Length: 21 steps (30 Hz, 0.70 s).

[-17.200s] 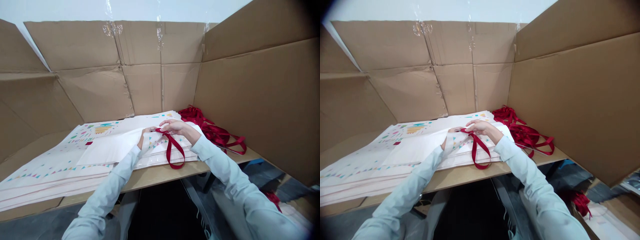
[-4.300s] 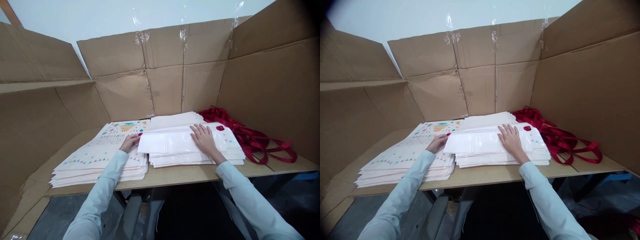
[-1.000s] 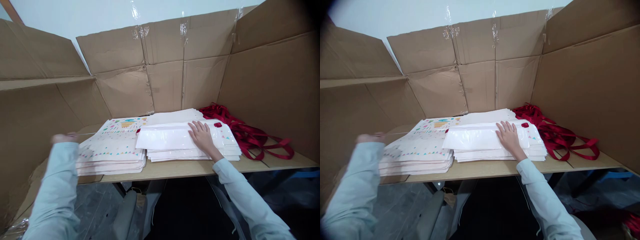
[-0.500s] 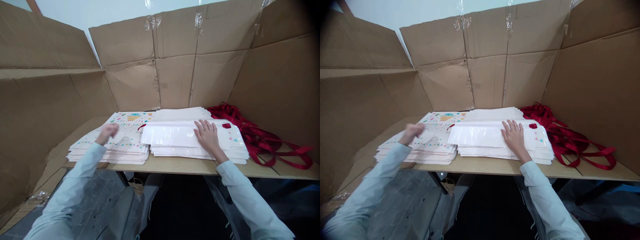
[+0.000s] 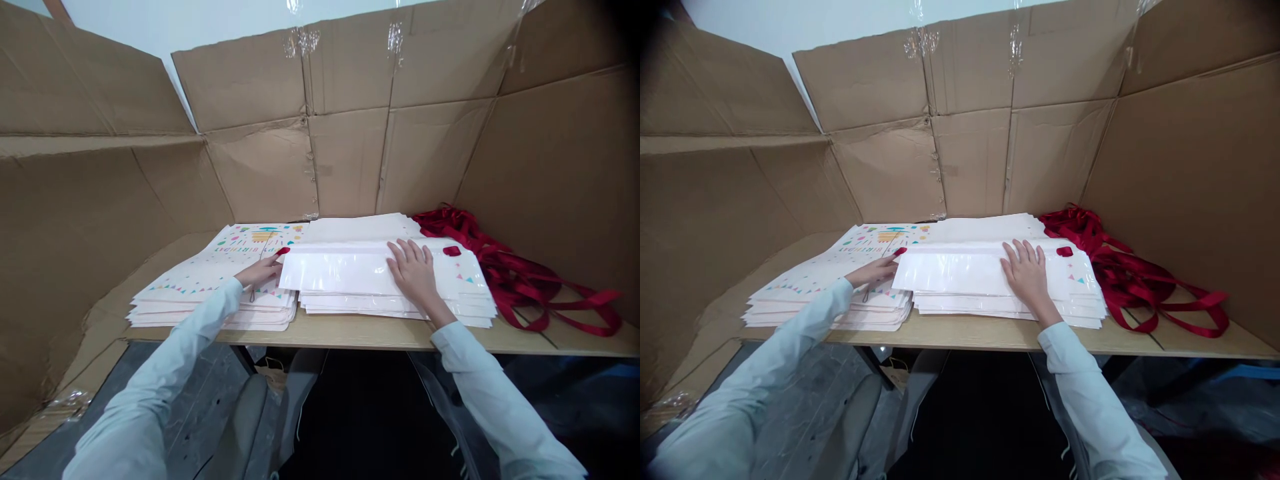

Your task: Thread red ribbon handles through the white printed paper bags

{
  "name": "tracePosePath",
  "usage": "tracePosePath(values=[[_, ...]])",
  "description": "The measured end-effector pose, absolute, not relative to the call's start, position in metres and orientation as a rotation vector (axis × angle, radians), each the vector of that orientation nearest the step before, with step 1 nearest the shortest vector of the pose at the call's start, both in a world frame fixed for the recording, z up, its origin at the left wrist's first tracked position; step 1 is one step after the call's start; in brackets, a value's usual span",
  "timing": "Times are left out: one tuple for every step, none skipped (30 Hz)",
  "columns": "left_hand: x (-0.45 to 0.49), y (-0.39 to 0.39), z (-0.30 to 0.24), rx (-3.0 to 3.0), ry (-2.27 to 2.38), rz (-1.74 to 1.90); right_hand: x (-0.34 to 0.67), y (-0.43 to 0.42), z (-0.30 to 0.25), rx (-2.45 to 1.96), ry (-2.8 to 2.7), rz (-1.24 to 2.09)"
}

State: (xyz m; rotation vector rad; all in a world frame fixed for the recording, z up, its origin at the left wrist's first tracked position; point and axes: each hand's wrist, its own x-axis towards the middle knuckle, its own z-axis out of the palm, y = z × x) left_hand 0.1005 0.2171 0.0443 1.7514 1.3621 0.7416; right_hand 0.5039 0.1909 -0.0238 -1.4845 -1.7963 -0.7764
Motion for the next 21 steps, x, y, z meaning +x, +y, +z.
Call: tracePosePath(values=[[0.108,0.218,0.043,1.58,1.304,0.839,0.504,0.19,-0.023,-1.489,-1.798,-0.781],[0.114,0.22,0.041,1.419,1.249,0.943,0.503,0.19,-0.023,-1.493,-1.799,-0.785],[0.119,0.222,0.039,1.289,1.203,1.041,0.503,0.189,-0.022,-1.496,-1.8,-0.788],[0.122,0.223,0.038,1.196,1.169,1.119,0.503,0.189,-0.022,-1.499,-1.799,-0.789],[0.124,0.225,0.037,1.14,1.145,1.17,0.503,0.189,-0.022,-1.5,-1.799,-0.788],[0.124,0.227,0.037,1.114,1.132,1.195,0.503,0.189,-0.022,-1.501,-1.798,-0.786],[0.124,0.229,0.038,1.108,1.129,1.199,0.503,0.189,-0.022,-1.502,-1.797,-0.781],[0.123,0.23,0.039,1.11,1.132,1.191,0.503,0.189,-0.022,-1.503,-1.798,-0.774],[0.122,0.231,0.04,1.106,1.138,1.183,0.503,0.189,-0.022,-1.504,-1.8,-0.765],[0.12,0.232,0.041,1.1,1.147,1.176,0.503,0.189,-0.022,-1.506,-1.801,-0.754],[0.119,0.233,0.042,1.095,1.159,1.169,0.503,0.189,-0.022,-1.507,-1.802,-0.742],[0.118,0.233,0.043,1.089,1.172,1.163,0.503,0.189,-0.022,-1.508,-1.803,-0.731],[0.117,0.234,0.044,1.083,1.187,1.161,0.502,0.189,-0.021,-1.51,-1.805,-0.721],[0.116,0.234,0.044,1.077,1.201,1.158,0.502,0.188,-0.021,-1.512,-1.809,-0.715],[0.115,0.235,0.045,1.073,1.214,1.154,0.502,0.188,-0.021,-1.513,-1.816,-0.713],[0.115,0.235,0.045,1.07,1.226,1.147,0.502,0.187,-0.02,-1.515,-1.825,-0.715],[0.114,0.236,0.045,1.07,1.236,1.137,0.502,0.187,-0.019,-1.517,-1.833,-0.719],[0.112,0.236,0.045,1.07,1.243,1.125,0.502,0.186,-0.018,-1.519,-1.84,-0.721],[0.111,0.237,0.045,1.071,1.249,1.113,0.502,0.186,-0.017,-1.521,-1.845,-0.721],[0.109,0.239,0.045,1.073,1.258,1.105,0.502,0.185,-0.016,-1.525,-1.847,-0.718],[0.106,0.24,0.045,1.081,1.272,1.102,0.502,0.184,-0.015,-1.53,-1.848,-0.713]])
